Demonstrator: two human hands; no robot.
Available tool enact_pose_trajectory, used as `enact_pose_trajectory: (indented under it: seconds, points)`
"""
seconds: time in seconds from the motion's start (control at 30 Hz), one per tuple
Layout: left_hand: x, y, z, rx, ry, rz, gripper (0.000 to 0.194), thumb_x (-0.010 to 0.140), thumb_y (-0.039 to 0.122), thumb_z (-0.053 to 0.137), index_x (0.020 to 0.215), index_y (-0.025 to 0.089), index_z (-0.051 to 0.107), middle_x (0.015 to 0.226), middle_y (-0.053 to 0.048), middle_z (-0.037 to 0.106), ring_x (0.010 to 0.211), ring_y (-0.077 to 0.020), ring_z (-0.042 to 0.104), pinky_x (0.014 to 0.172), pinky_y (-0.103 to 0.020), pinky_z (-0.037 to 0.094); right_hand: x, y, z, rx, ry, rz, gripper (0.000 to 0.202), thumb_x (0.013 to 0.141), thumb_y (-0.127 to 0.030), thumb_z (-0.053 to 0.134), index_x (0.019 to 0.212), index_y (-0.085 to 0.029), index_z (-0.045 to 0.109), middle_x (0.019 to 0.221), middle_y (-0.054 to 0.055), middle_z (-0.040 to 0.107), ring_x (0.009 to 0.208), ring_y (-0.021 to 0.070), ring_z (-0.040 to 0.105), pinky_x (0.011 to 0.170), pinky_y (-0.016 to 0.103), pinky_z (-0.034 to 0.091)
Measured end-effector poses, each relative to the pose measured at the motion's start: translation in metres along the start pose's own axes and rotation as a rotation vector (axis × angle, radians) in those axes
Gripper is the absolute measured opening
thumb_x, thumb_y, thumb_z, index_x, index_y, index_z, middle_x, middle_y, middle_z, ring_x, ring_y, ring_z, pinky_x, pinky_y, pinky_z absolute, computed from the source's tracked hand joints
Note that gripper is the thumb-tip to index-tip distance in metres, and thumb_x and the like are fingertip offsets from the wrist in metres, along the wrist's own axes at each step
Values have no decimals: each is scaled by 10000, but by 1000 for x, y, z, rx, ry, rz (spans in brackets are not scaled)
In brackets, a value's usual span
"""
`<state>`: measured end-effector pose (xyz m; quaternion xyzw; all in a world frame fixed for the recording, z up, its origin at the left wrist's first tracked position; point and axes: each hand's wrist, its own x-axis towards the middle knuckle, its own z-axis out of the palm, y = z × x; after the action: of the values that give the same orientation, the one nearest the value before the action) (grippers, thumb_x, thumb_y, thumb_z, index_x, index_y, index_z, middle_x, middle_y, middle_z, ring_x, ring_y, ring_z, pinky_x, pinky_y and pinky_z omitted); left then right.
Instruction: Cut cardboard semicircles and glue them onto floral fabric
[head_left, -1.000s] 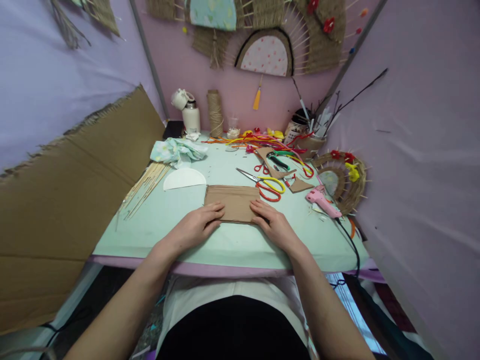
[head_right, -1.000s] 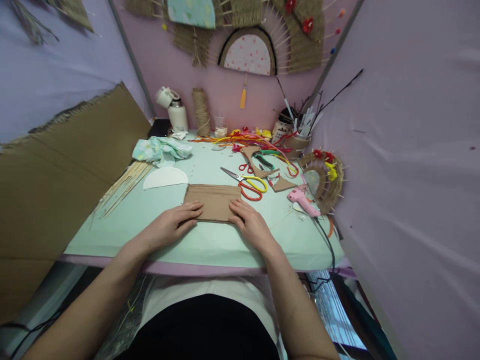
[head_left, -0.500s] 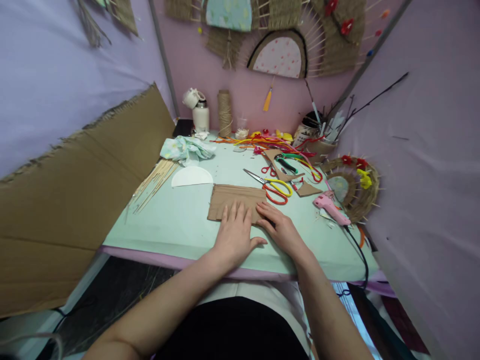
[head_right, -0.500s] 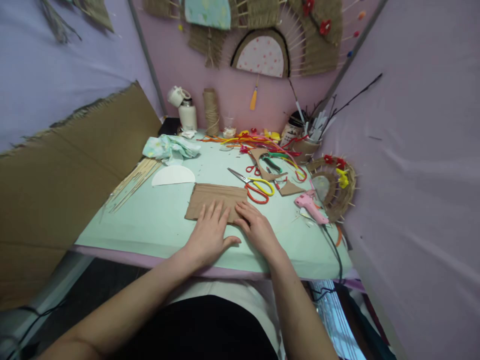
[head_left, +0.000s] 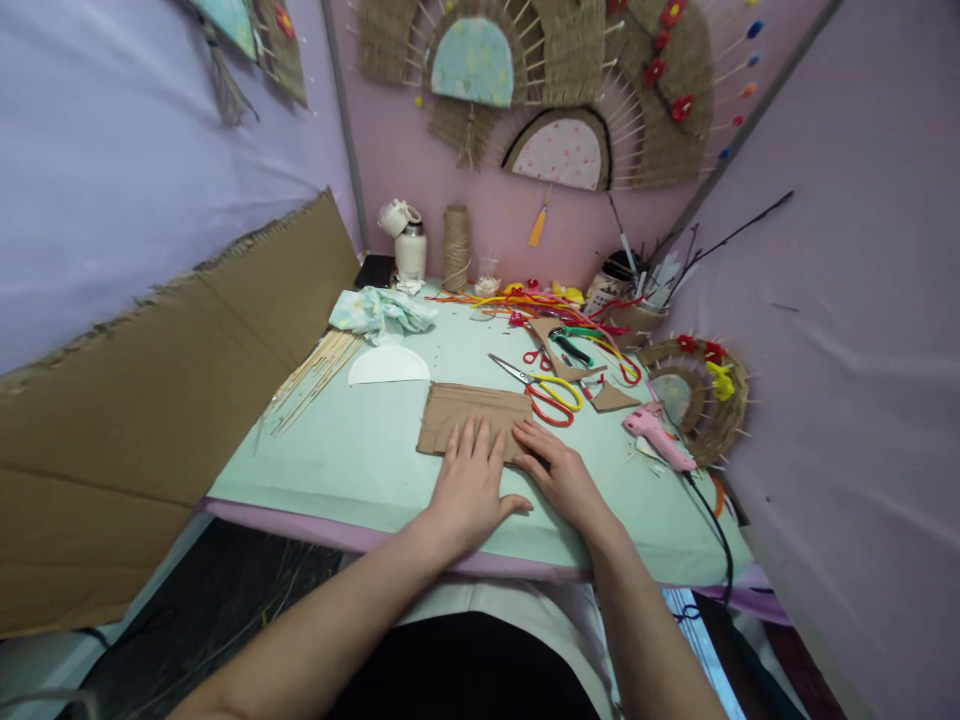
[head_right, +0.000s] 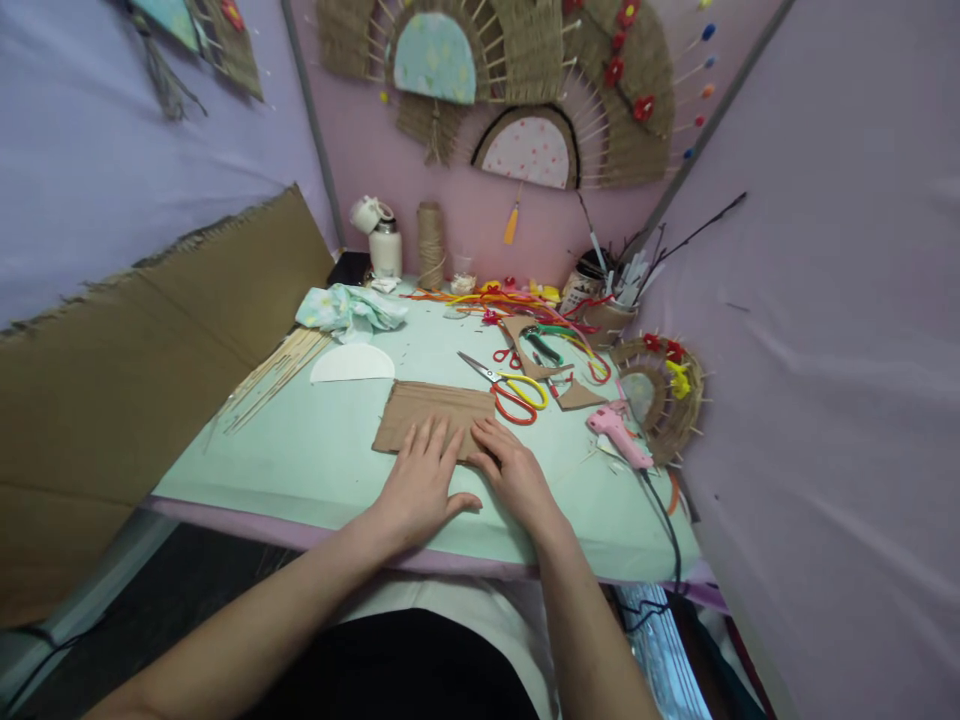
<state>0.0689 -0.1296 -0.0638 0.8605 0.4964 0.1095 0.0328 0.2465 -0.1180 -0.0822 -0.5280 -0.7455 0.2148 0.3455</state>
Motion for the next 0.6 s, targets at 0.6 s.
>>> enact_pose_trajectory:
  seconds: [0.6]
  points:
    - [1,-4,6,13,87,-9,848,784,712,496,1391,120,476,1472,-205,410,1377,-394,325,1119,-556,224,107,-4,-81,-455,82,230,247,895,-295,507,991,-210,718,999,52,748,942,212,677,832,301,494]
